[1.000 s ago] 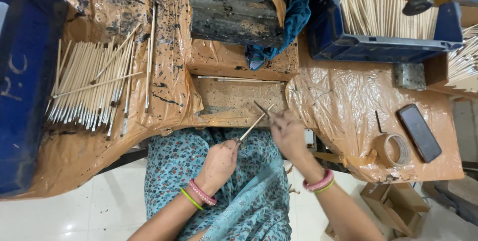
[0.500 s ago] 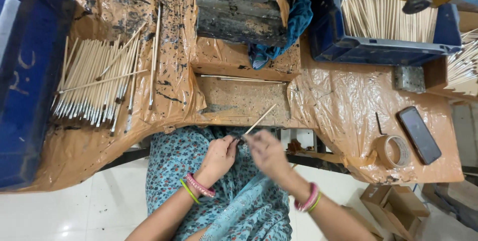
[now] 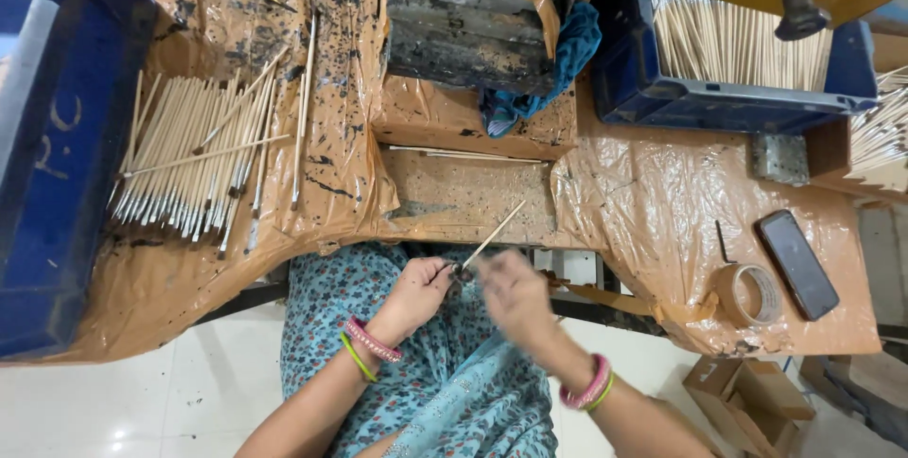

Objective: The recorder is assembling small wooden sticks with black tips, likely incense sticks or matches, into bundles and using a small hand tool to secure components.

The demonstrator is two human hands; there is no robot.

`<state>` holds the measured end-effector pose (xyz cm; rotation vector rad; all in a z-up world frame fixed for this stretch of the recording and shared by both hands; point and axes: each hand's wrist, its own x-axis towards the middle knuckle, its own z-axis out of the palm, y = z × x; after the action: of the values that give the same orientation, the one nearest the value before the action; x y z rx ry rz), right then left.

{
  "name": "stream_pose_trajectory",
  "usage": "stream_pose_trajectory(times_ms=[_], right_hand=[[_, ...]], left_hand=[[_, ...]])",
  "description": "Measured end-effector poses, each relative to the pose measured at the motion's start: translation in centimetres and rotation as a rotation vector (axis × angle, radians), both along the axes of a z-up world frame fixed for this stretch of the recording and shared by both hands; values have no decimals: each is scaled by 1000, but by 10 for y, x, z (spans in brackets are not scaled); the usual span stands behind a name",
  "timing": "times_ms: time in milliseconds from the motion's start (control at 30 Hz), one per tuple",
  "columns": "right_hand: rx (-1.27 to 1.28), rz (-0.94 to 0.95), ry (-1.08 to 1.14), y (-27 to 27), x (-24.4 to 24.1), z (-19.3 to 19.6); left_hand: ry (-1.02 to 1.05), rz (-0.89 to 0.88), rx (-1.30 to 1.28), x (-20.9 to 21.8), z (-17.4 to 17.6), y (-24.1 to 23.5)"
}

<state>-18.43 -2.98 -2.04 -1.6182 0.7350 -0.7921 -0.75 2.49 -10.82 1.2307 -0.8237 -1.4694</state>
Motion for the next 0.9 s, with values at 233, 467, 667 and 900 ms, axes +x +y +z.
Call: stream_pose_trajectory(times_ms=[233,467,667,900], right_hand=[[-326,-205,524,-36,-5,15],[-668,-138,554,-58,-15,3],[-32,-65,55,-24,-11,-26],[-589,-177,404,-24,-7,-15]], left_hand=[[-195,-29,-103,7,34,3],[-698,94,-231,4,68,7],[-779,95,-279,-2,54,9],[-780,126,-326,-1,68,12]])
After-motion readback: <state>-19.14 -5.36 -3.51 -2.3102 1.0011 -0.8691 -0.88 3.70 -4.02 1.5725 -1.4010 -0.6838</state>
